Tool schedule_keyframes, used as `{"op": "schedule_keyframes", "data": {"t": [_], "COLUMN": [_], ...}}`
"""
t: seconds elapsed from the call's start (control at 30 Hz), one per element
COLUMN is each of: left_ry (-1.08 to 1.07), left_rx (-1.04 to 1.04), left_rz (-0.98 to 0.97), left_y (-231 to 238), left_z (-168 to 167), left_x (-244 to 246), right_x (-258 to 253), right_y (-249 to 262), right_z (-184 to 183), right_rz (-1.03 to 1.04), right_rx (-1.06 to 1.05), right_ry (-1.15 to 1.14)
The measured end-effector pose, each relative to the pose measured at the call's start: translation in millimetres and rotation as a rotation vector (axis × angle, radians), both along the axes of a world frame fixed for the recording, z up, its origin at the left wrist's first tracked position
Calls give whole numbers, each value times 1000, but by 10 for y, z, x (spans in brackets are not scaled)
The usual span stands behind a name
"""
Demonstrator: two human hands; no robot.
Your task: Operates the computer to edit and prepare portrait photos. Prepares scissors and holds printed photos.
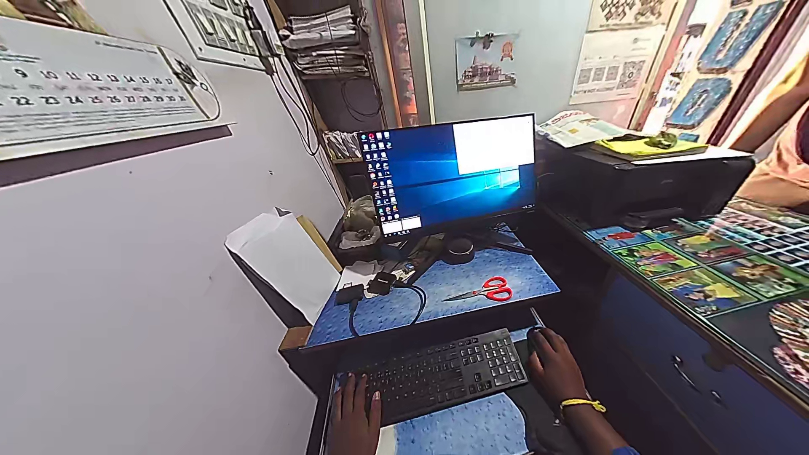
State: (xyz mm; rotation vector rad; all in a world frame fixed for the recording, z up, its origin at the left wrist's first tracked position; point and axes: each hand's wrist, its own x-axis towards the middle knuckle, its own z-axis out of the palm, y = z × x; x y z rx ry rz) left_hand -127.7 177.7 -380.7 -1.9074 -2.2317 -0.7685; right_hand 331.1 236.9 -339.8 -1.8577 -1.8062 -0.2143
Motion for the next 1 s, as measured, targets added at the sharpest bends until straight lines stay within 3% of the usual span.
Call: {"op": "schedule_keyframes", "data": {"t": [0.53,0.63,0.7,0.8,0.87,1.0], "left_ry": [-8,-30,-50,11,32,170], "left_rx": [21,-23,-200,-338,-386,-499], "left_rz": [9,-198,-491,-866,-886,-707], "left_y": [-13,-199,-459,-751,-781,-688], "left_z": [-6,287,541,543,478,597], "left_x": [-4,271,688,1265,1422,1505], "right_x": [36,31,26,5,-6,-13], "right_y": [64,64,34,13,-8,-17], "right_z": [-112,-82,-18,1,11,35], "right_rz": [-13,-11,-12,16,42,75], "right_rx": [8,0,-23,-10,-6,-15], "right_ry": [-21,-3,38,46,33,8]}}
